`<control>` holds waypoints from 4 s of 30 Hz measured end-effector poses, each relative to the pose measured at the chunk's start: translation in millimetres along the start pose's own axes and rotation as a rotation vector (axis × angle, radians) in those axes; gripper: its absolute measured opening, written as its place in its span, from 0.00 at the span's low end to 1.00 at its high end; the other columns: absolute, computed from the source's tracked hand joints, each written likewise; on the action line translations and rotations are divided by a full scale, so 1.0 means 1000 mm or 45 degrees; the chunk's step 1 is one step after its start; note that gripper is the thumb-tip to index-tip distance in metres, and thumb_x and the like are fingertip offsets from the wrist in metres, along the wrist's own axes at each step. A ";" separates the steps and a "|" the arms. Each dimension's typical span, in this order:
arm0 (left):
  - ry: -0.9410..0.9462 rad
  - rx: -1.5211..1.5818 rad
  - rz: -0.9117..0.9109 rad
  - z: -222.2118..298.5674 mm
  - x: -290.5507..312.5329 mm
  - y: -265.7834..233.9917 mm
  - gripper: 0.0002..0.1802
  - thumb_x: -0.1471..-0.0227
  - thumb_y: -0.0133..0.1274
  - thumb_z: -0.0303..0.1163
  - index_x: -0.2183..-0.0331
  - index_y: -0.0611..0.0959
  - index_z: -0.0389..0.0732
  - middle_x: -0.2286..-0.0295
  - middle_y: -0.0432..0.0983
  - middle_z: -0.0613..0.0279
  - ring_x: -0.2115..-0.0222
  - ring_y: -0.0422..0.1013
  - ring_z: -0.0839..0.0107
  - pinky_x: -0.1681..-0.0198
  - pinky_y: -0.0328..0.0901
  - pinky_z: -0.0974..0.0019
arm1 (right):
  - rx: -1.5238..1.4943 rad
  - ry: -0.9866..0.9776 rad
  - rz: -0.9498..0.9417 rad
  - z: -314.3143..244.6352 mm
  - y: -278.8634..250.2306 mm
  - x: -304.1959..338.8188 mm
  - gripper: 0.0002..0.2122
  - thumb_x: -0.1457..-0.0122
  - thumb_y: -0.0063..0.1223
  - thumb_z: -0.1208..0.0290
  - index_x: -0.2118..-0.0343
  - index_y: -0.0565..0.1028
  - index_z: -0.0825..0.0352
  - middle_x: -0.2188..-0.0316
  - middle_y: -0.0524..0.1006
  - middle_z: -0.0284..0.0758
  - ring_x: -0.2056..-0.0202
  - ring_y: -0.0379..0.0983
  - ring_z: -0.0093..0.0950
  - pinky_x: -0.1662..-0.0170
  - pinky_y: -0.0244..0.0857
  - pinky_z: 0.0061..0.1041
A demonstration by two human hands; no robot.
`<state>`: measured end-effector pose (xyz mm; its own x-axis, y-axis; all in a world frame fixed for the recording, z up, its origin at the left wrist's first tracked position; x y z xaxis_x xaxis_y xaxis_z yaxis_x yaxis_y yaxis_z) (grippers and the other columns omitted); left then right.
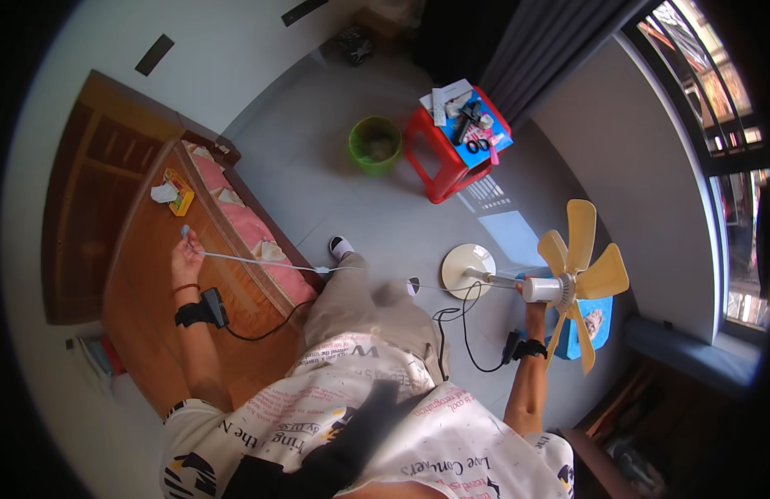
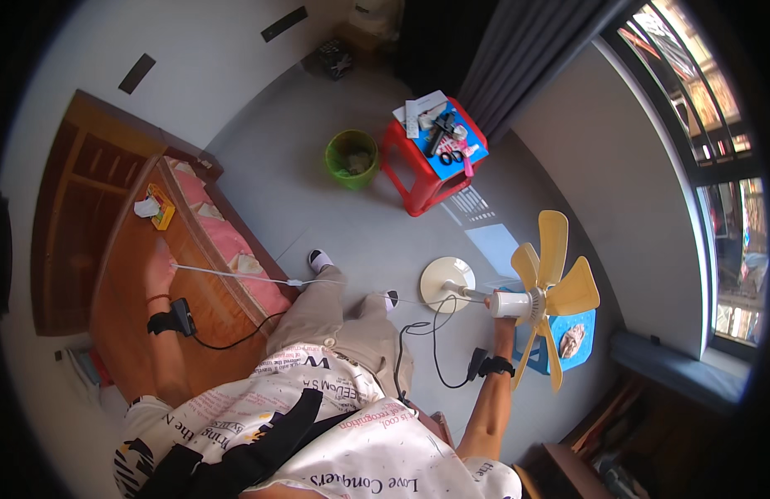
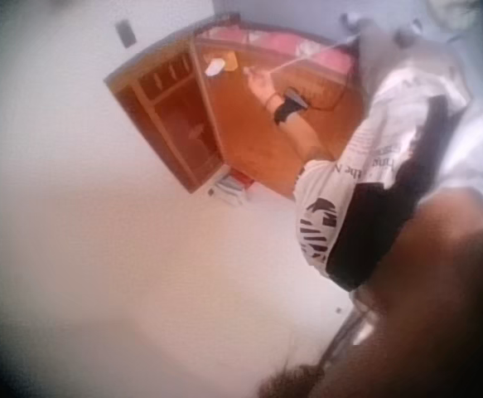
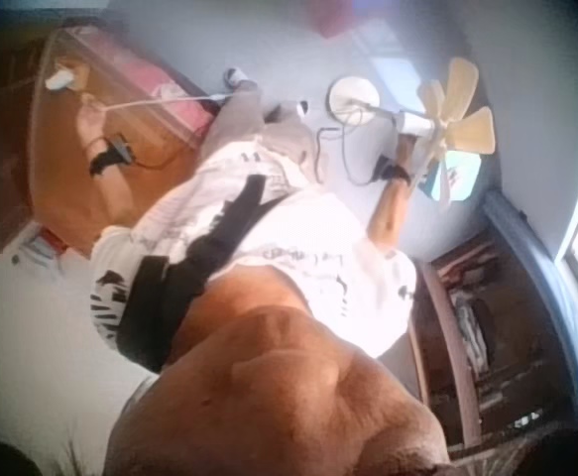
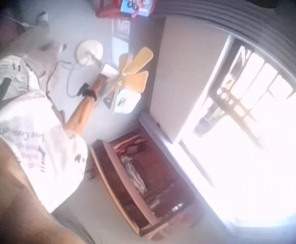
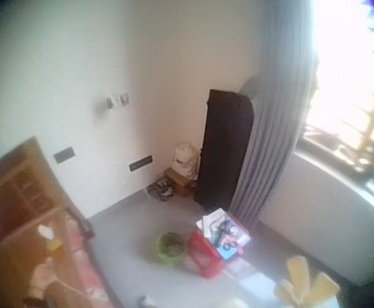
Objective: The person handles a selfie stick, plugs a large floor fan into a wall outlet, and then disassembles a small white portable fan by removing its front plastic cover by hand.
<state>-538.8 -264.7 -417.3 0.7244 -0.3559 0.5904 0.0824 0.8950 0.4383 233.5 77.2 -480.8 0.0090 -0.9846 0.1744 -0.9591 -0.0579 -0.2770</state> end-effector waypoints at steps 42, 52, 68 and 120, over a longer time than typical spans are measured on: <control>1.301 -0.128 0.207 0.449 -0.048 0.032 0.20 0.43 0.32 0.28 0.51 0.59 0.25 0.49 0.56 0.45 0.47 0.54 0.63 0.42 0.49 0.64 | -0.565 -1.003 0.081 -0.532 0.644 -0.236 0.13 0.56 0.52 0.81 0.66 0.65 0.70 0.72 0.68 0.35 0.70 0.65 0.26 0.64 0.62 0.21; 1.073 -0.207 0.276 0.418 -0.160 0.144 0.22 0.45 0.41 0.30 0.52 0.61 0.27 0.51 0.58 0.42 0.49 0.58 0.59 0.45 0.55 0.62 | -0.210 -0.624 0.199 -0.409 0.736 -0.398 0.15 0.55 0.52 0.74 0.64 0.64 0.69 0.70 0.67 0.36 0.68 0.64 0.27 0.63 0.62 0.23; 0.596 -0.451 0.017 0.340 -0.323 0.278 0.13 0.44 0.39 0.28 0.59 0.68 0.32 0.54 0.63 0.44 0.50 0.59 0.59 0.44 0.54 0.61 | -0.032 -0.316 0.603 -0.283 0.706 -0.427 0.21 0.54 0.52 0.62 0.60 0.61 0.67 0.67 0.67 0.38 0.66 0.63 0.28 0.61 0.61 0.25; 0.336 -1.524 -1.062 0.015 -0.577 0.569 0.05 0.50 0.45 0.21 0.70 0.75 0.34 0.73 0.70 0.66 0.72 0.65 0.79 0.67 0.61 0.75 | -0.254 -0.179 -0.139 -0.351 0.982 -0.406 0.15 0.44 0.43 0.67 0.57 0.67 0.72 0.62 0.69 0.47 0.63 0.67 0.44 0.64 0.62 0.35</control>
<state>-920.4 445.4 -498.3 0.2751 -0.9256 0.2600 0.9336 0.1926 -0.3022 -811.3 478.1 -492.2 0.1411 -0.9884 0.0563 -0.9870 -0.1448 -0.0697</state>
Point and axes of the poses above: each hand's wrist, its own x-axis away from the middle knuckle, its own y-axis out of the palm, z = x × y, the point moved 6 cm from there along -x, towards the middle knuckle
